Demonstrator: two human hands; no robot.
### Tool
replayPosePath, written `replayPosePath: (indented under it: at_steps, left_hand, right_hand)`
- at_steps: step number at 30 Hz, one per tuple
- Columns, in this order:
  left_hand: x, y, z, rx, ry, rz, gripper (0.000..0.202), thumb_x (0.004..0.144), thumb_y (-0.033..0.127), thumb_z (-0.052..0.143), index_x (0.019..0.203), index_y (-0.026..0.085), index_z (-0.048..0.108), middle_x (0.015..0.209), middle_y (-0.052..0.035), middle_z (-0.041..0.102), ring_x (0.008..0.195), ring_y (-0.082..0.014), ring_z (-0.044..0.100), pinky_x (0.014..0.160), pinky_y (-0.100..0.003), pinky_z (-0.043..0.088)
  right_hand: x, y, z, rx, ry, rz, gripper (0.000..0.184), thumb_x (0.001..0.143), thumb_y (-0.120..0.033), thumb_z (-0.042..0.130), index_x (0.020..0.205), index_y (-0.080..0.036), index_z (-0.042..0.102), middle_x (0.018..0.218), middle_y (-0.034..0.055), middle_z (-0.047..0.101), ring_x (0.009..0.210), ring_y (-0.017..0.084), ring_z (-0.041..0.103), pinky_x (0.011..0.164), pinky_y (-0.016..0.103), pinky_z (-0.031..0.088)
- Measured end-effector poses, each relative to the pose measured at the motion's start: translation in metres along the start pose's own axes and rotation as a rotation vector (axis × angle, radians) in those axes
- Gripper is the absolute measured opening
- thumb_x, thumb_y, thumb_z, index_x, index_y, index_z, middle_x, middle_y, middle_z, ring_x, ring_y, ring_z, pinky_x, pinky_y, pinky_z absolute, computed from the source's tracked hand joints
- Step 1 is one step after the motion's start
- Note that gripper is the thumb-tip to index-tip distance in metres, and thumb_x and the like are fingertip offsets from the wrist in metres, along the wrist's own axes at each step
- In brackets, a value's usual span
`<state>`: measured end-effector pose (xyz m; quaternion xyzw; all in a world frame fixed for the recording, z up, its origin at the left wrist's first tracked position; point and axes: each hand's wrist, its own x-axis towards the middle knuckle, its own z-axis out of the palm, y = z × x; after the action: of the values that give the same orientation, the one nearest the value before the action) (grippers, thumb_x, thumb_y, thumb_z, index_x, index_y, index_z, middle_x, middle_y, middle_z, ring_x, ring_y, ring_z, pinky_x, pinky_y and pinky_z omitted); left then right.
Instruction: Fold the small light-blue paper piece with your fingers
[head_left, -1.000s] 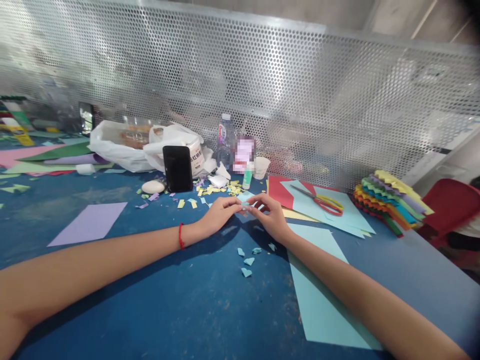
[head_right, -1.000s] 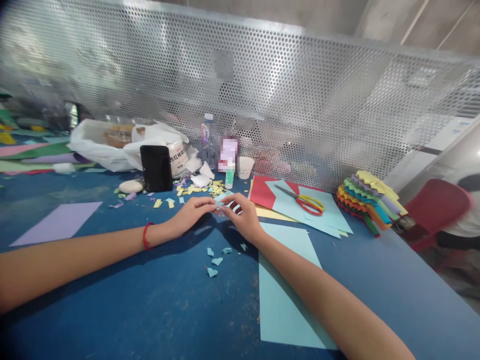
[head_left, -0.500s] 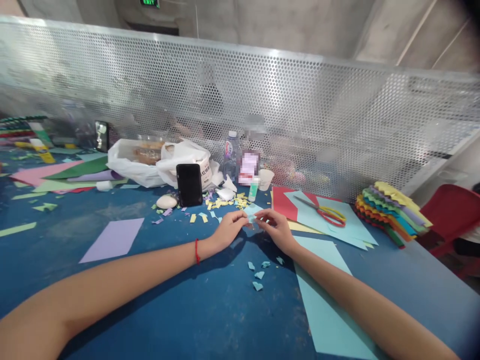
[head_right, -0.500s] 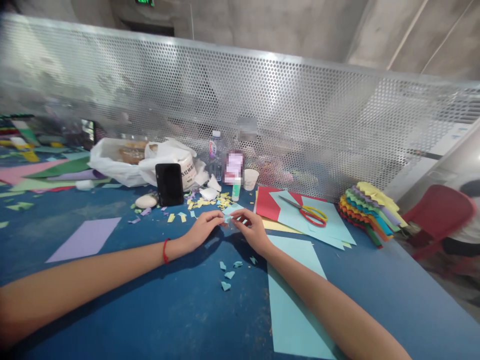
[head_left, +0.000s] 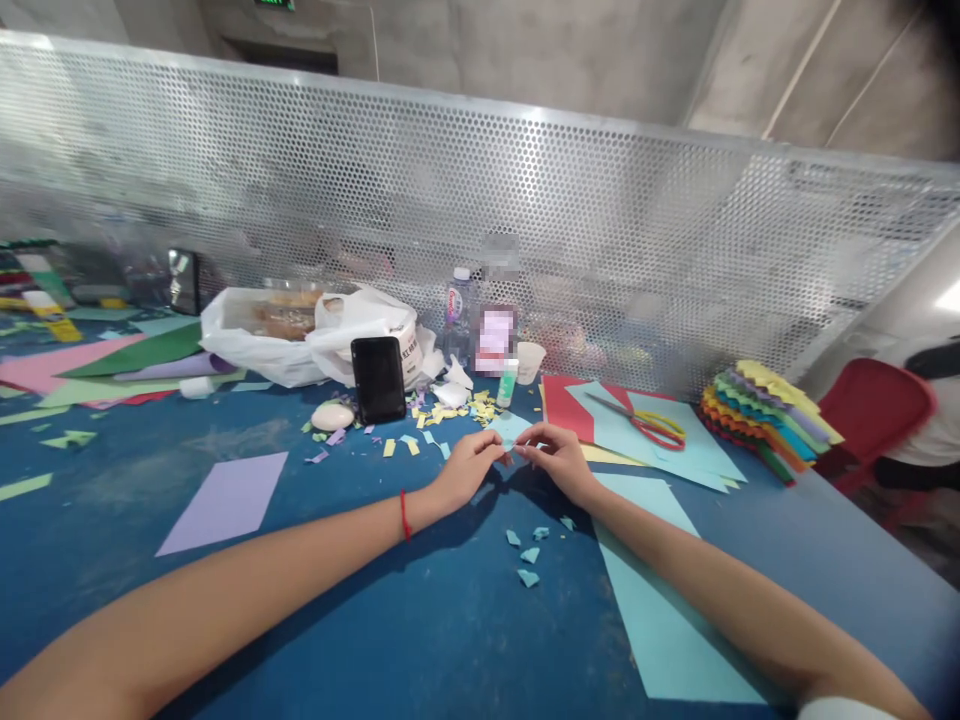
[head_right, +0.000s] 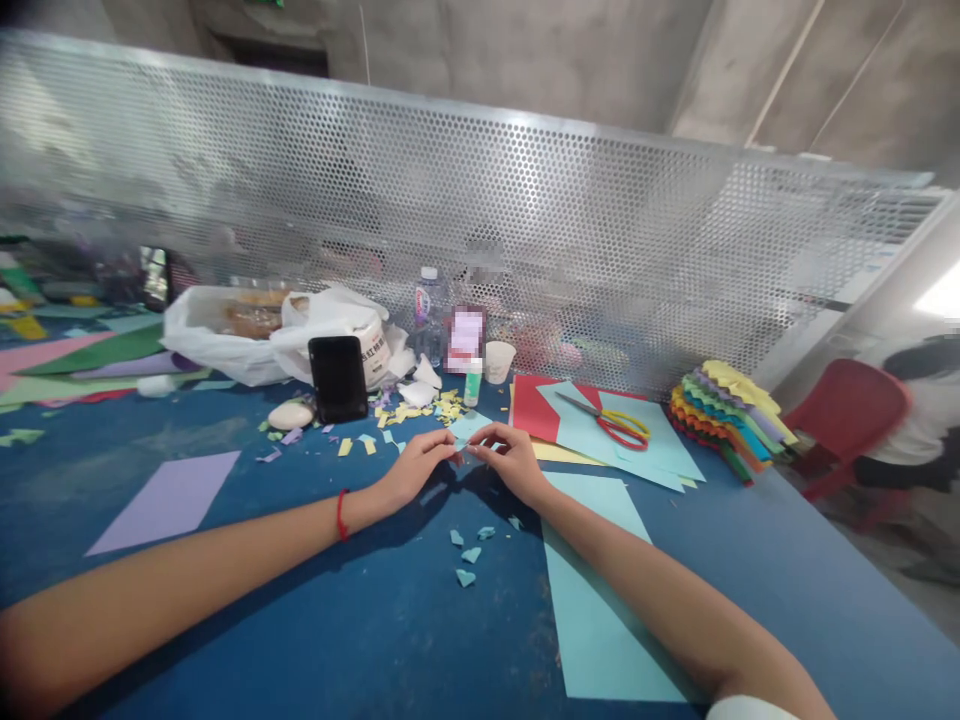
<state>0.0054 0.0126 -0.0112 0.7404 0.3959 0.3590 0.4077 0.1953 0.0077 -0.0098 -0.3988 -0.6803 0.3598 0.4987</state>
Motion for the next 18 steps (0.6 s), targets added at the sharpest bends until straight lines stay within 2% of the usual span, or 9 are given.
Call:
replayPosePath:
  at_steps: [11,18]
  left_hand:
    - [0.0011,0.0021,-0.0002,0.050,0.009,0.020,0.027,0.096,0.036,0.057,0.108,0.012,0.063,0.103,-0.0066,0.066,0.090,-0.0180,0.065,0.081,-0.037,0.056]
    - [0.0000,0.0029,-0.0003,0.056,0.034,0.072,0.028,0.093,0.033,0.053,0.073,0.014,0.060,0.072,-0.0003,0.059,0.074,-0.0151,0.058,0.072,-0.030,0.048]
  right_hand:
    - [0.0003,0.0020,-0.0005,0.016,0.043,-0.026,0.027,0.071,-0.043,0.079,0.077,-0.020,0.067,0.074,0.0022,0.069,0.059,0.013,0.058,0.052,0.024,0.044]
    - [-0.0002,-0.0031,-0.0002,0.040,0.034,-0.045,0.031,0.070,-0.044,0.080,0.078,-0.020,0.062,0.076,0.0012,0.069,0.059,0.011,0.058,0.050,0.022,0.042]
